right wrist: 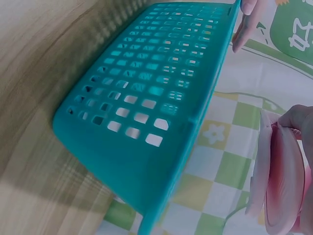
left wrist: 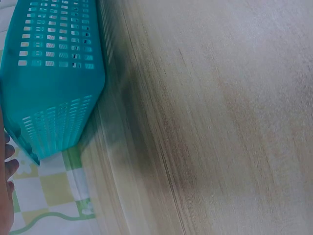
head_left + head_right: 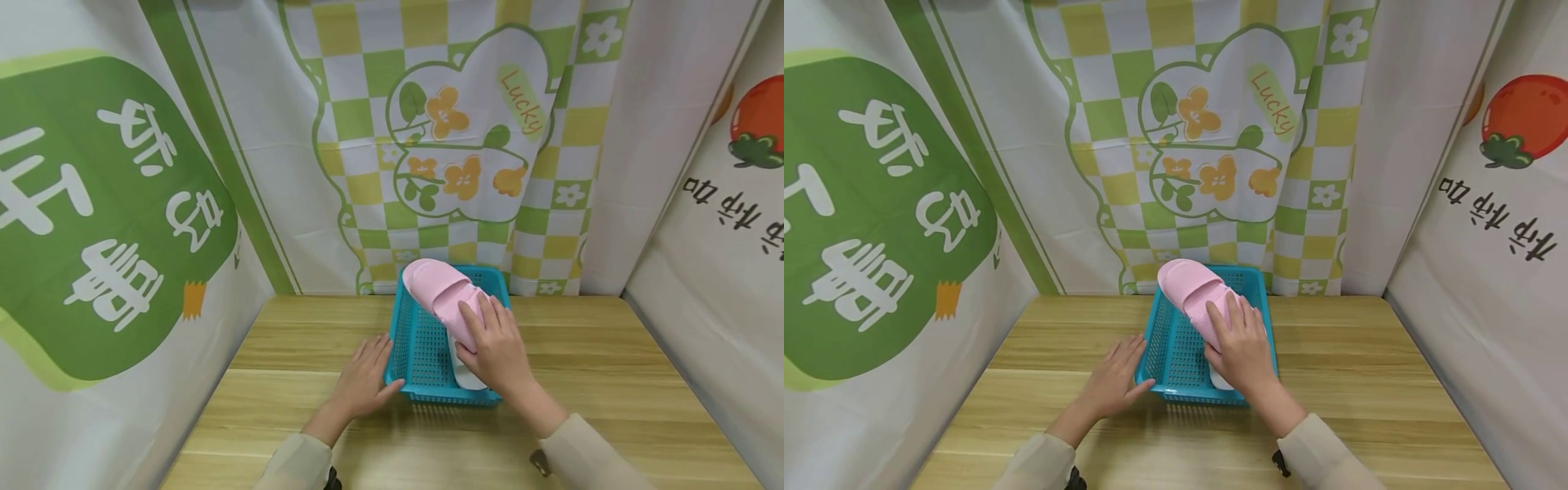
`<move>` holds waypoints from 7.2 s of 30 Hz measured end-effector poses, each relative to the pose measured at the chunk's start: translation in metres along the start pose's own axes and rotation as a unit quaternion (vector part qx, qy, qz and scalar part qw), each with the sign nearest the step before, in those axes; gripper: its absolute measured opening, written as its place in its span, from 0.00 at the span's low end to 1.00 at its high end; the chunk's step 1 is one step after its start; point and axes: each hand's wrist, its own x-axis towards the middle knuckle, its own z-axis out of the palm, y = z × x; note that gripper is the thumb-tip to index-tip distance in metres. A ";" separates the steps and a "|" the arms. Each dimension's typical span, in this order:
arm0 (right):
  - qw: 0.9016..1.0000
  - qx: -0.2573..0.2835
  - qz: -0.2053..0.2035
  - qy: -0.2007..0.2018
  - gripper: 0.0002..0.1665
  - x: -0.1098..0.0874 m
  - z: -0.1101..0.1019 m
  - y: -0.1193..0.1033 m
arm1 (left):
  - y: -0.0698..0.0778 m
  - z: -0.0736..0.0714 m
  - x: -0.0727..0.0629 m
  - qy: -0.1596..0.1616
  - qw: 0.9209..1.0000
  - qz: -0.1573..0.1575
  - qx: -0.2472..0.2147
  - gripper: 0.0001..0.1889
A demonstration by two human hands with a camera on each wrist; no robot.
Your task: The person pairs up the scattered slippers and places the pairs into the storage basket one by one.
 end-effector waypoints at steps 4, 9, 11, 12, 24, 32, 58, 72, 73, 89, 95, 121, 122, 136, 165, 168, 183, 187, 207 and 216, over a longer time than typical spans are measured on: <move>1.000 -0.004 0.015 0.005 0.39 0.000 0.006 -0.001 | 0.000 0.000 0.000 0.003 1.000 0.003 0.000 0.41; 0.999 -0.011 0.031 0.014 0.37 -0.001 0.013 -0.004 | 0.000 0.000 -0.001 -0.001 1.000 0.006 -0.001 0.41; 0.999 -0.018 0.037 0.021 0.36 -0.001 0.016 -0.006 | -0.001 0.001 -0.002 -0.006 1.000 0.005 0.001 0.41; 0.999 -0.021 0.041 0.023 0.35 -0.001 0.017 -0.007 | -0.001 0.002 -0.002 -0.008 1.000 0.005 0.003 0.41; 0.991 -0.034 0.125 -0.016 0.38 0.005 0.023 -0.021 | 0.000 0.002 -0.002 -0.001 1.000 0.008 0.008 0.41; 0.980 -0.033 0.187 -0.058 0.37 0.012 0.032 -0.028 | 0.001 0.003 -0.002 -0.003 1.000 0.006 0.009 0.40; 0.943 -0.034 0.289 -0.160 0.40 0.024 0.072 -0.041 | 0.001 0.006 -0.001 0.018 1.000 0.014 -0.003 0.40; 0.925 -0.069 0.312 -0.204 0.43 0.035 0.088 -0.048 | 0.001 0.003 -0.002 0.014 1.000 0.005 0.004 0.40; 0.924 -0.070 0.314 -0.207 0.43 0.035 0.089 -0.048 | 0.001 0.003 -0.002 0.015 1.000 0.007 0.004 0.40; 0.901 -0.106 0.317 -0.277 0.43 0.040 0.112 -0.061 | 0.002 0.005 -0.003 0.025 1.000 0.010 0.004 0.41; 0.893 -0.122 0.321 -0.293 0.43 0.039 0.117 -0.066 | 0.002 0.006 -0.003 0.025 1.000 0.007 0.010 0.40; 0.883 -0.101 0.333 -0.314 0.44 0.034 0.121 -0.066 | 0.001 0.006 -0.003 0.001 1.000 -0.005 -0.003 0.40; 0.883 -0.100 0.333 -0.316 0.45 0.034 0.121 -0.066 | 0.001 0.006 -0.003 0.002 1.000 -0.005 -0.003 0.40; 0.872 -0.088 0.340 -0.340 0.45 0.036 0.120 -0.066 | 0.002 0.007 -0.003 0.006 1.000 -0.004 0.001 0.40; 0.886 -0.081 0.317 -0.329 0.45 0.033 0.123 -0.078 | 0.003 0.005 -0.003 0.020 1.000 0.001 -0.013 0.39; 0.885 -0.079 0.314 -0.335 0.46 0.032 0.122 -0.079 | 0.003 0.004 -0.003 0.022 1.000 0.004 -0.013 0.39; 0.885 -0.074 0.294 -0.353 0.45 0.029 0.121 -0.076 | 0.003 0.005 -0.002 0.021 1.000 0.002 0.000 0.40; 0.885 -0.074 0.284 -0.362 0.46 0.028 0.121 -0.076 | 0.002 0.005 -0.002 0.021 1.000 0.003 0.008 0.40; 0.895 -0.071 0.267 -0.351 0.51 0.024 0.119 -0.077 | 0.004 0.005 -0.002 0.016 1.000 -0.008 -0.003 0.39; 0.897 -0.070 0.257 -0.353 0.49 0.020 0.120 -0.077 | 0.004 0.005 -0.001 0.020 1.000 -0.006 -0.010 0.39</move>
